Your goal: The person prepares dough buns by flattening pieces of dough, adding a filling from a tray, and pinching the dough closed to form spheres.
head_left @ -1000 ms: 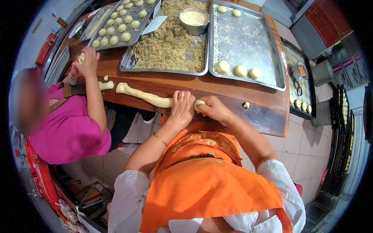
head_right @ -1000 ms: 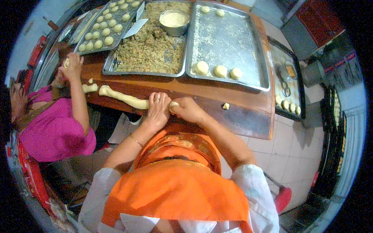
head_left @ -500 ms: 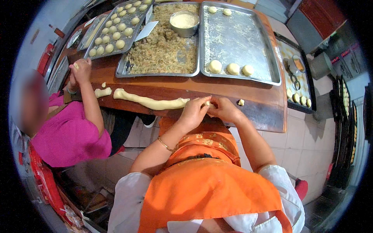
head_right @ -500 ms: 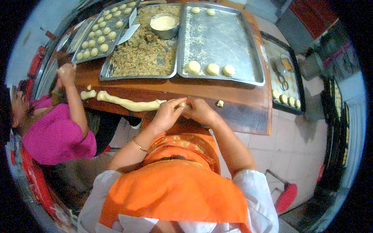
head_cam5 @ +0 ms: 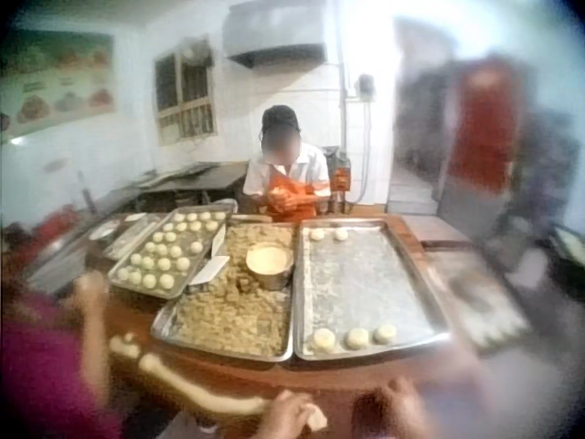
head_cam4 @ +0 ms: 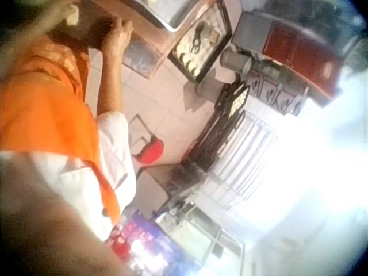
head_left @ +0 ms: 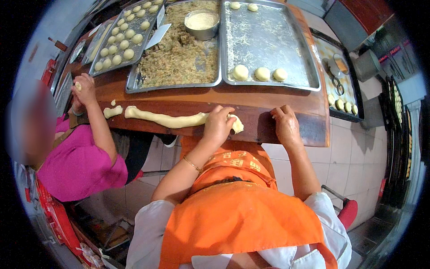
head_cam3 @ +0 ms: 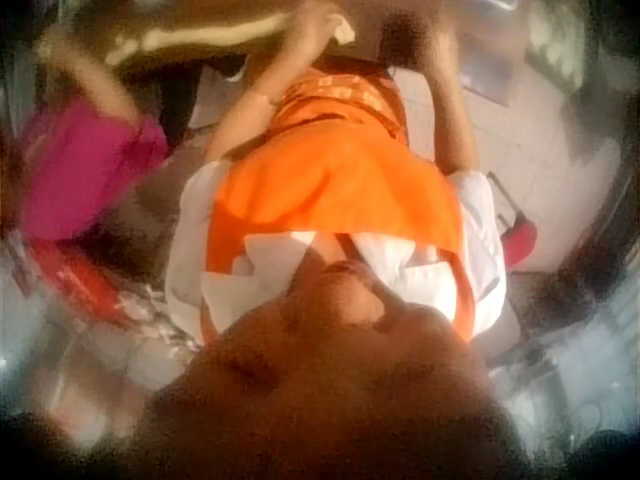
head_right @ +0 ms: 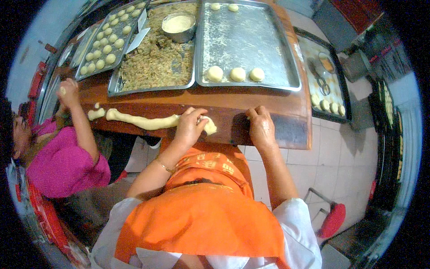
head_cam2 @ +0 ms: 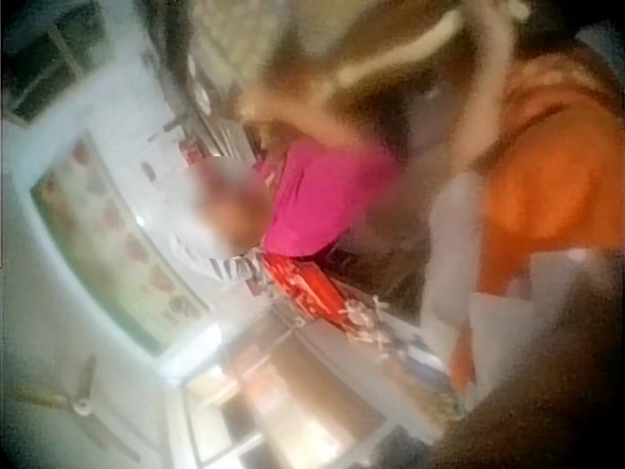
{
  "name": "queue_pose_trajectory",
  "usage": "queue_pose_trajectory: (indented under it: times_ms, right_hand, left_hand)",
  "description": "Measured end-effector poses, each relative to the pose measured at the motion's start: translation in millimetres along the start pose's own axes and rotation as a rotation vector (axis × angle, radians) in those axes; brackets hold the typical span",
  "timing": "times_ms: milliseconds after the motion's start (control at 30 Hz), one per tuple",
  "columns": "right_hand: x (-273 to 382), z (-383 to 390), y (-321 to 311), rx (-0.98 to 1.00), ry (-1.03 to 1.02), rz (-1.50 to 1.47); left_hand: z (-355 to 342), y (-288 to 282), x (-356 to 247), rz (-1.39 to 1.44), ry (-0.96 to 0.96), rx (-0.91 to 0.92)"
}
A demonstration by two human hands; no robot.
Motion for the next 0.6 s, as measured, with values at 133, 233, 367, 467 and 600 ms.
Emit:
queue_pose_trajectory:
  times_ms: [133,233,367,467,600]
  right_hand:
    - [31,-6,13,-0.026,-0.022,-0.327]
    - [73,-9,36,0.037,-0.252,-0.543]
    - [90,-14,60,0.278,-0.381,-0.495]
    - [85,-23,33,0.006,-0.378,-0.602]
    - [67,-26,4,-0.259,-0.129,-0.662]
  left_hand:
    - [2,-2,8,0.031,-0.01,0.014]
    - [5,-8,6,-0.006,0.0,0.029]
    - [4,-19,1,-0.181,0.069,0.039]
    - [-15,-19,-16,-0.155,0.183,-0.027]
    - [-49,25,-22,-0.112,0.4,0.097]
Point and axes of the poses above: each hand's wrist, its own z-axis away from the middle knuckle, its own y-axis out of the palm, x = y × z, the point moved 3 cm from there along -z, towards the middle knuckle, and after that the axes turned 12 degrees about -z, right-handed, at the moved point
